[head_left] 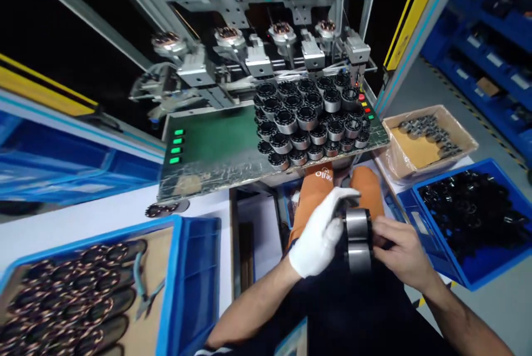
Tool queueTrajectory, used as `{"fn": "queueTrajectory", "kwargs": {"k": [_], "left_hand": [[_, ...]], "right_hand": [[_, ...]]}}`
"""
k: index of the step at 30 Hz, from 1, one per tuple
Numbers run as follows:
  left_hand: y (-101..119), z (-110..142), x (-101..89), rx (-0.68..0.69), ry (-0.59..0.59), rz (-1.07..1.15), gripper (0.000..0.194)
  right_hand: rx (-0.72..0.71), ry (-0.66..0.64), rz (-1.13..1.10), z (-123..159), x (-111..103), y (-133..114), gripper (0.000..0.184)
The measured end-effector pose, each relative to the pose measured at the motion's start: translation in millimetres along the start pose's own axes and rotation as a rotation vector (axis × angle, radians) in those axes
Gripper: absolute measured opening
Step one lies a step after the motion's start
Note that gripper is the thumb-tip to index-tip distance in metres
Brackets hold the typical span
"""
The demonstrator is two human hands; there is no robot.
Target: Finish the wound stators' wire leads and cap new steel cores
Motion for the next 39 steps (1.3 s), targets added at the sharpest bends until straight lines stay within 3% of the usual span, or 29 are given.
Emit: {"fn": "queueTrajectory", "kwargs": {"k": [3, 5, 8, 10, 14, 17, 20, 24, 25, 27, 29, 30, 35, 39], "left_hand": [[30.4, -4.0, 2.7, 0.33, -0.083, -0.058, 0.066], [39.5, -3.3, 5.6, 0.452, -0.123, -0.031, 0.06], [35.8, -2.7, -2.2, 0.415, -0.051, -0.093, 0.063], [31.0, 2.8, 1.6, 0.381, -0.07, -0.274, 0.063], [34.0, 26.3, 38.7, 0.628, -0.208, -0.678, 0.066], [40.5, 24.0, 49.8, 0.729, -0.127, -0.82, 0.066], [54.2, 5.2, 28.9, 0.639, 0.023, -0.809, 0.061], [68.6, 2.3, -14.3, 0.549, 0.109, -0.812, 0.066], [67.8, 5.5, -28.2, 0.512, 0.154, -0.821, 0.067], [58.1, 14.8, -58.2, 0.382, 0.277, -0.828, 0.065], [40.3, 28.7, -84.3, 0.208, 0.397, -0.824, 0.058], [30.1, 37.8, -95.1, 0.115, 0.452, -0.82, 0.054], [-8.0, 101.8, -133.0, -0.235, 0.686, -0.796, 0.037], [-19.5, 161.7, -161.8, -0.409, 0.891, -0.763, 0.034]], "right_hand": [[0.033, -0.105, -0.065, 0.8, 18.3, 4.7, 0.02], [0.058, -0.169, -0.111, -0.4, 29.7, 11.0, 0.02], [0.102, -0.241, -0.174, -7.4, 39.5, 20.7, 0.017], [0.123, -0.286, -0.215, -16.7, 43.3, 24.2, 0.016], [0.108, -0.427, -0.259, -42.9, 56.9, 21.4, 0.018], [0.057, -0.54, -0.224, -67.5, 61.2, 16.9, 0.023], [-0.043, -0.619, -0.116, -101.2, 41.7, 7.1, 0.026], [-0.224, -0.723, 0.114, -159.0, -5.7, -24.2, 0.017], [-0.32, -0.75, 0.253, -173.8, -14.1, -35.2, 0.022], [-0.659, -0.799, 0.702, -196.0, -19.0, -56.4, 0.036], [-0.934, -0.815, 1.015, -217.2, -16.2, -66.2, 0.035], [-1.004, -0.823, 1.071, -229.0, -14.0, -68.7, 0.03], [-1.105, -0.903, 1.177, -276.7, -0.5, -62.3, 0.024], [-1.137, -0.971, 1.193, -292.7, 7.2, -53.6, 0.021]]}}
Point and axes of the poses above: each hand's wrist, its own z-axis away from the middle knuckle, its own x-axis out of the palm, y = z × x, the point moved 10 cm from there along -z, towards the middle knuckle, and after that the axes turned 3 degrees about z, right-handed, at the moved point
